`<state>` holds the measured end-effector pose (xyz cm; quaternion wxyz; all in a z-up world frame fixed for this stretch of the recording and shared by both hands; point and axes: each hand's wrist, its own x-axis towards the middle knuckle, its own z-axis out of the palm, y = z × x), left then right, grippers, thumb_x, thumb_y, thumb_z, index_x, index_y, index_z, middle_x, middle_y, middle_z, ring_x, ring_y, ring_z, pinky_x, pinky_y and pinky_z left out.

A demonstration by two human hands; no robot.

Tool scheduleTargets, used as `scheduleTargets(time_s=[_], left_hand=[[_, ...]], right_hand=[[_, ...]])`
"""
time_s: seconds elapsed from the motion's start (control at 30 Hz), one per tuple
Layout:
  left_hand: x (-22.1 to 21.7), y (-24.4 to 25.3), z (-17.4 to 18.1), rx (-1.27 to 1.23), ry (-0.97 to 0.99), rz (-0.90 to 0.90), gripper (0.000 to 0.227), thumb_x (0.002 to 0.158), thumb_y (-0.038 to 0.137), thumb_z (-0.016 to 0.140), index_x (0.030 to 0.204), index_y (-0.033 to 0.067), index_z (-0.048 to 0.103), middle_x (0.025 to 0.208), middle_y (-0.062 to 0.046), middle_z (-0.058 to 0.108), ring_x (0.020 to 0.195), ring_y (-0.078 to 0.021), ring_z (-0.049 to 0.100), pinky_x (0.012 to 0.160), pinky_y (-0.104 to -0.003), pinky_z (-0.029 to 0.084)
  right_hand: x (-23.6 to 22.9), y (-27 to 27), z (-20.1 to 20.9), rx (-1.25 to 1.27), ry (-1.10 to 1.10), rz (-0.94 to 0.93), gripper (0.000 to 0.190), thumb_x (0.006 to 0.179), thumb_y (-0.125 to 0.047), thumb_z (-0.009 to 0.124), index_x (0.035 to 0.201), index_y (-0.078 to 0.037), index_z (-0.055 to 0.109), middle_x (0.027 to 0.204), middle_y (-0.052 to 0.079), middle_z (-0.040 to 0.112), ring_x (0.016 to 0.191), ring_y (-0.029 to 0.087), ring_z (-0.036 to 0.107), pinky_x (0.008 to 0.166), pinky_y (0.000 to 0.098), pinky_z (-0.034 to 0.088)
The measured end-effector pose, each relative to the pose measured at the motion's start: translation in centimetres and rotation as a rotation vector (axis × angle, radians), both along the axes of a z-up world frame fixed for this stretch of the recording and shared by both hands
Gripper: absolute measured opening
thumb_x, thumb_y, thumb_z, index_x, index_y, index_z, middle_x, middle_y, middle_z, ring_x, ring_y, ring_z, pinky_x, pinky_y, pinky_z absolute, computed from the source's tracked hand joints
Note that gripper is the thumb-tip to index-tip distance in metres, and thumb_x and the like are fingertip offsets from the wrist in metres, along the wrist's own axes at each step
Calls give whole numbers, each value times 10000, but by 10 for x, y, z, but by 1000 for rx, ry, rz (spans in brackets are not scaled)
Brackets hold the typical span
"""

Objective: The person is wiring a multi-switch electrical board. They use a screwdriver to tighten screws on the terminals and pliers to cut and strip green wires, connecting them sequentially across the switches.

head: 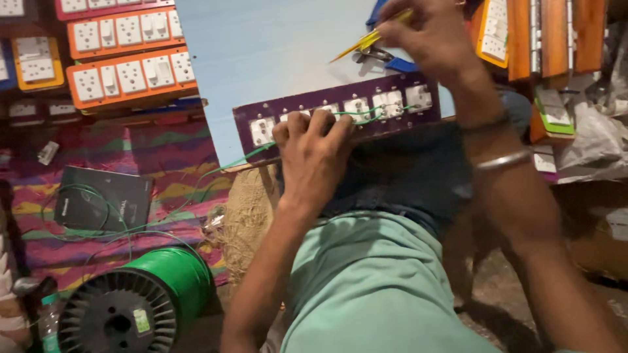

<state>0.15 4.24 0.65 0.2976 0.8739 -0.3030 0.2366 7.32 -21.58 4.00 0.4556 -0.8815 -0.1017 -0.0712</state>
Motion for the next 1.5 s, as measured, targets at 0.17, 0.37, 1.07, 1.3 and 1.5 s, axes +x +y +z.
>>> scheduleTargets(time_s=[0.17,0.37,1.07,1.3,1.5], left_hand=[[10,4,0,21,1,-84,142,892,175,739,1030,168,705,1056,-33,609,1018,-261,558,902,-447,395],[15,5,0,-15,12,-151,158,883,99,689,1040,120,693,1096,-43,624,965,-262,588,840,-412,464],[21,25,-2,-48,139,-256,222,919,46,686,1130,117,685,1077,-69,666,910,-282,634,826,-402,480],[22,24,-3,-56,104,-295,211,915,103,705,1123,114,670,1046,-51,659,934,-254,672,825,-414,462],[23,24,-6,-90,104,-299,206,919,112,713,1121,112,669,1037,-53,665,920,-255,663,826,-404,459]], right_hand=[[25,-14,-7,-411,-52,120,410,1062,-287,740,1399,-72,650,1235,159,719,1064,302,718,878,422,601],[28,-32,0,-755,92,33,506,1006,-394,671,1462,-176,638,1273,180,702,1034,379,704,830,514,569],[-143,59,69,-208,95,-155,431,1030,-246,437,1381,0,487,1224,208,586,1114,280,583,969,407,485],[-170,92,-32,611,691,36,551,981,-249,508,1485,-44,423,1194,58,590,1115,153,541,1014,314,431],[-154,92,-45,751,738,-73,432,946,-211,569,1339,-51,489,989,41,590,863,126,568,752,281,505]])
